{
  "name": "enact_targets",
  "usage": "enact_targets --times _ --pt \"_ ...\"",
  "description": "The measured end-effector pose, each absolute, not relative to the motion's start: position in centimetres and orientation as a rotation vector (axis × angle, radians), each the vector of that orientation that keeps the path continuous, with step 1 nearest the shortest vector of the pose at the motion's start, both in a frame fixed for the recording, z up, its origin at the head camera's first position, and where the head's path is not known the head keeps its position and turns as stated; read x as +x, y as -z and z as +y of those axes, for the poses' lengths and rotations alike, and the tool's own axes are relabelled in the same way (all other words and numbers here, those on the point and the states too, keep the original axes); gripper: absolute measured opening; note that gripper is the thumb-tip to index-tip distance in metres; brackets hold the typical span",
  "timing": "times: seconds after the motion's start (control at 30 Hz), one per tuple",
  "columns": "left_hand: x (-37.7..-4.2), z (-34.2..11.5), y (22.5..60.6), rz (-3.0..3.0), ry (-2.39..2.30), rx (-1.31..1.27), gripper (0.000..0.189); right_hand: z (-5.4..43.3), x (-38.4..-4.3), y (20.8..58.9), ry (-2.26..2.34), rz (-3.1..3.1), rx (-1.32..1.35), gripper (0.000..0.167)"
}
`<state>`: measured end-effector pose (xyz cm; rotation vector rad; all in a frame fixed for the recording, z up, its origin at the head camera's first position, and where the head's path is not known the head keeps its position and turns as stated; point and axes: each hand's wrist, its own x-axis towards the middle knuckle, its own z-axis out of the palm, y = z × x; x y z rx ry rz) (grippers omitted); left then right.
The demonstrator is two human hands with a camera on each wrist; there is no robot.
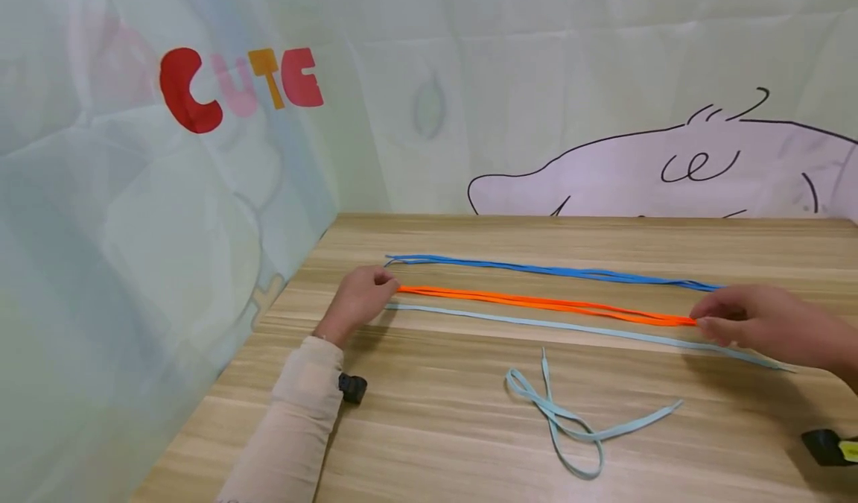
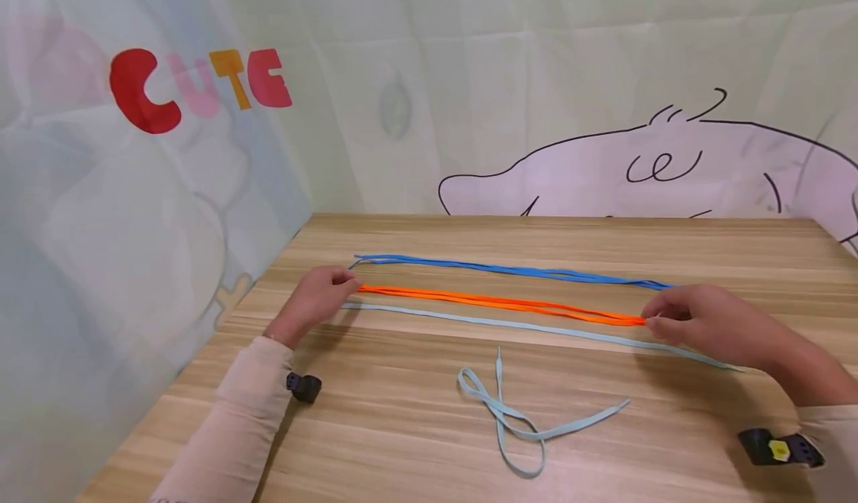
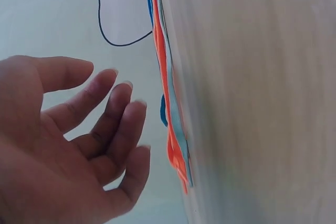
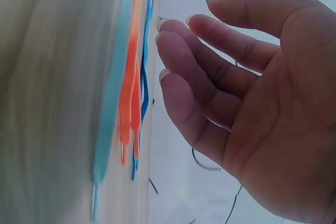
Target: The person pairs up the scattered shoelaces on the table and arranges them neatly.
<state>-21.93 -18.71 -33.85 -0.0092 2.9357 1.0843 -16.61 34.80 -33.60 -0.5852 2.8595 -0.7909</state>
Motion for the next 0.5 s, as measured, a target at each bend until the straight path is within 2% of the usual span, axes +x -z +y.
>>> enact_targets --times 0.3,0.5 --pt "-21.6 -16.9 33.7 2.962 -1.046 0.138 0.024 31.4 -15.8 33.4 0.736 2.847 -0.682 0.014" --pt "-21.3 -15.9 33.8 2.972 -1.012 0.268 0.021 29.9 -15.6 33.4 0.757 2.807 -0.863 0.011"
